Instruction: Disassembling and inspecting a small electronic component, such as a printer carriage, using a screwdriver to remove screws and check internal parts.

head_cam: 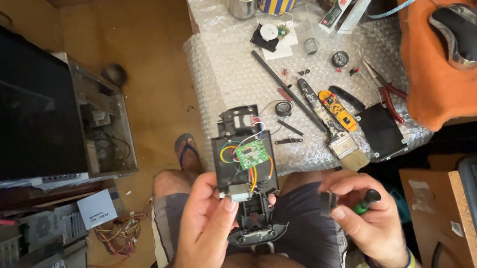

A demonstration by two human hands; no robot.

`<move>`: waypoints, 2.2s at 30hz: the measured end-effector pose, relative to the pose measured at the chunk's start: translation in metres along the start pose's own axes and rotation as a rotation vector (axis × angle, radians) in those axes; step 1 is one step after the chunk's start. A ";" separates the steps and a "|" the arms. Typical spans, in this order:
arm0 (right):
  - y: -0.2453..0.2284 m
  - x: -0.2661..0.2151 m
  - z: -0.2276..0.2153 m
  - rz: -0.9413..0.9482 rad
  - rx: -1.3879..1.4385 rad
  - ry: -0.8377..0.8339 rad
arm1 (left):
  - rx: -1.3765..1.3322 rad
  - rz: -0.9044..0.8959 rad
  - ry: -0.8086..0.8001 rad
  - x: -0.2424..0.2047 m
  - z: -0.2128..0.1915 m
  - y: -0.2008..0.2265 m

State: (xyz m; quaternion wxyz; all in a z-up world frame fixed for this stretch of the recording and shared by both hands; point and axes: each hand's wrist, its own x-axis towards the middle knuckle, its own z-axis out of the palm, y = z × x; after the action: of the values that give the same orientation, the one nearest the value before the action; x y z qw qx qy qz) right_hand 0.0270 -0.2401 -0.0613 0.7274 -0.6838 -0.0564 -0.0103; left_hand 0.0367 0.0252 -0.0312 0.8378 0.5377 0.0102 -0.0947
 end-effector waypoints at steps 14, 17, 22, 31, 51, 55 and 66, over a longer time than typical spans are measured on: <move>-0.056 0.015 0.036 -0.192 -0.253 -0.121 | 0.069 0.034 0.044 -0.014 0.007 -0.007; -0.060 0.010 0.038 -0.164 -0.275 -0.127 | 0.081 0.045 0.037 -0.018 0.008 -0.005; -0.066 0.004 0.050 -0.121 -0.072 -0.148 | 0.133 0.020 0.039 -0.025 0.010 0.001; -0.057 -0.005 0.048 -0.131 -0.216 -0.114 | 0.129 -0.034 0.021 -0.032 0.009 0.008; -0.085 0.007 0.049 -0.329 -0.486 -0.167 | 0.054 -0.064 -0.030 -0.032 0.015 0.013; -0.090 0.006 0.051 -0.279 -0.452 -0.160 | 0.106 -0.089 -0.016 -0.032 0.016 0.014; -0.084 0.002 0.041 -0.205 -0.410 -0.140 | 0.053 -0.040 -0.019 -0.031 0.019 0.011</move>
State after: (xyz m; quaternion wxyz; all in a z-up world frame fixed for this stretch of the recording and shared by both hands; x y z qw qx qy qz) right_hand 0.0185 -0.2051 0.0248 0.5627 -0.8071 -0.1725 -0.0476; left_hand 0.0068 0.0167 -0.0098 0.8213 0.5584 0.0106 -0.1168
